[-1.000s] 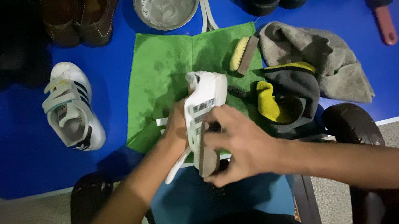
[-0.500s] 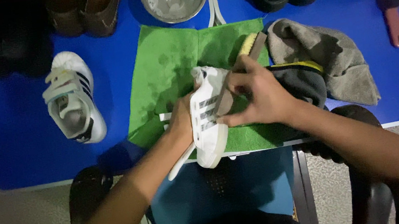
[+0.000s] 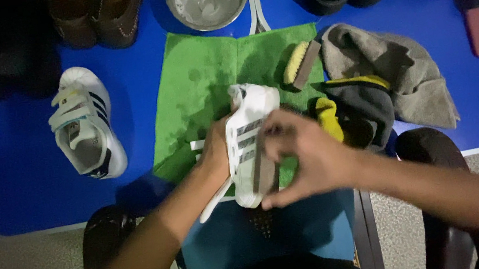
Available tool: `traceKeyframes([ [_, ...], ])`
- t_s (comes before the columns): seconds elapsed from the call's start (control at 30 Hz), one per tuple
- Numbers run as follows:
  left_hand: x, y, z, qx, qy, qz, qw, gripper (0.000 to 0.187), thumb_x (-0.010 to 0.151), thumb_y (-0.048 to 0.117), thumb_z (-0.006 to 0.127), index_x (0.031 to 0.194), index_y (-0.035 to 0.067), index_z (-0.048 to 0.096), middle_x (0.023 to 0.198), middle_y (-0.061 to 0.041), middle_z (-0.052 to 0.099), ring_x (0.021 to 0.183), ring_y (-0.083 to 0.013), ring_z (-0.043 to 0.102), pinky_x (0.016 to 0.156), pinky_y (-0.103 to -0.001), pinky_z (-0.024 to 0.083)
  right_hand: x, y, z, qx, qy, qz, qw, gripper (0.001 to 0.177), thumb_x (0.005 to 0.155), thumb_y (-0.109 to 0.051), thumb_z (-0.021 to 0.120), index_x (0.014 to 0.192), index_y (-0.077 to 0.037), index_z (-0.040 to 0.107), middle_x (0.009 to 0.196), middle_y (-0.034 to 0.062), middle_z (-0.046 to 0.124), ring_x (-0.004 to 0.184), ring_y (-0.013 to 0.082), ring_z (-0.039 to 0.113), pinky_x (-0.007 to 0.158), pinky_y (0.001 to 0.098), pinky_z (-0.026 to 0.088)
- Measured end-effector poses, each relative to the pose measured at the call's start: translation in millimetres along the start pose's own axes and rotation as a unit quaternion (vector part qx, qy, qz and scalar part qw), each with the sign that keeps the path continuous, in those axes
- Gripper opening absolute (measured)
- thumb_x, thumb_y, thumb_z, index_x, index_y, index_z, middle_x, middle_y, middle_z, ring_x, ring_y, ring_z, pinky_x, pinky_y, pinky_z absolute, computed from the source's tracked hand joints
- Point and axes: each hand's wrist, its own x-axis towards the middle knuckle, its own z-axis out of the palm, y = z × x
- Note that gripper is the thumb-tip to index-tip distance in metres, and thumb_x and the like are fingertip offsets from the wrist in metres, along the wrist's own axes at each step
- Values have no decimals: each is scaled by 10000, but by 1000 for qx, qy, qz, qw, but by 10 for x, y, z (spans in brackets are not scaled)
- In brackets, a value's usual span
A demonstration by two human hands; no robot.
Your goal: Cleaning and polishing white sneakers using brushes, sponges, and cloths at a workbench
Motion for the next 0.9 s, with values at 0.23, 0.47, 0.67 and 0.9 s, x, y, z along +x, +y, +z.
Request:
traceKeyframes([
  [0.23, -135, -43, 13, -40, 6, 30, 999, 229, 825, 290, 589, 875, 83, 673, 677, -134, 675, 729, -287, 663, 624, -394, 530, 108, 655, -204, -169, 71, -21, 983, 584, 466, -387, 909, 786, -84, 526, 864, 155, 516, 822, 387, 573, 726, 456, 470],
  [0.47, 138, -341, 191, 198, -15, 205, 959, 256, 937, 331, 393, 985, 213, 615, 775, -41, 703, 686, -200, 679, 599, -352, 500, 405, 535, -539, -196, 172, 48, 964, 604, 675, -423, 841, 950, -48, 455, 892, 87, 528, 768, 252, 457, 683, 379, 339],
  [0.67, 645, -1129, 717, -579, -231, -42, 781, 490, 904, 164, 324, 1366, 30, 414, 1278, -162, 532, 1226, -275, 480, 1094, -392, 312, 1433, 1000, -463, -156, 186, -27, 970, 417, 736, -432, 842, 930, -108, 664, 808, -26, 610, 705, 87, 521, 559, 285, 432],
  [0.9, -28, -115, 90, 180, 5, 200, 963, 136, 807, 241, 582, 699, 166, 616, 630, -70, 678, 558, -243, 663, 496, -387, 479, 2186, 1410, 110, -316, 168, 172, 918, 678, 500, -584, 843, 967, -155, 604, 956, 119, 639, 879, 352, 598, 658, 461, 488],
])
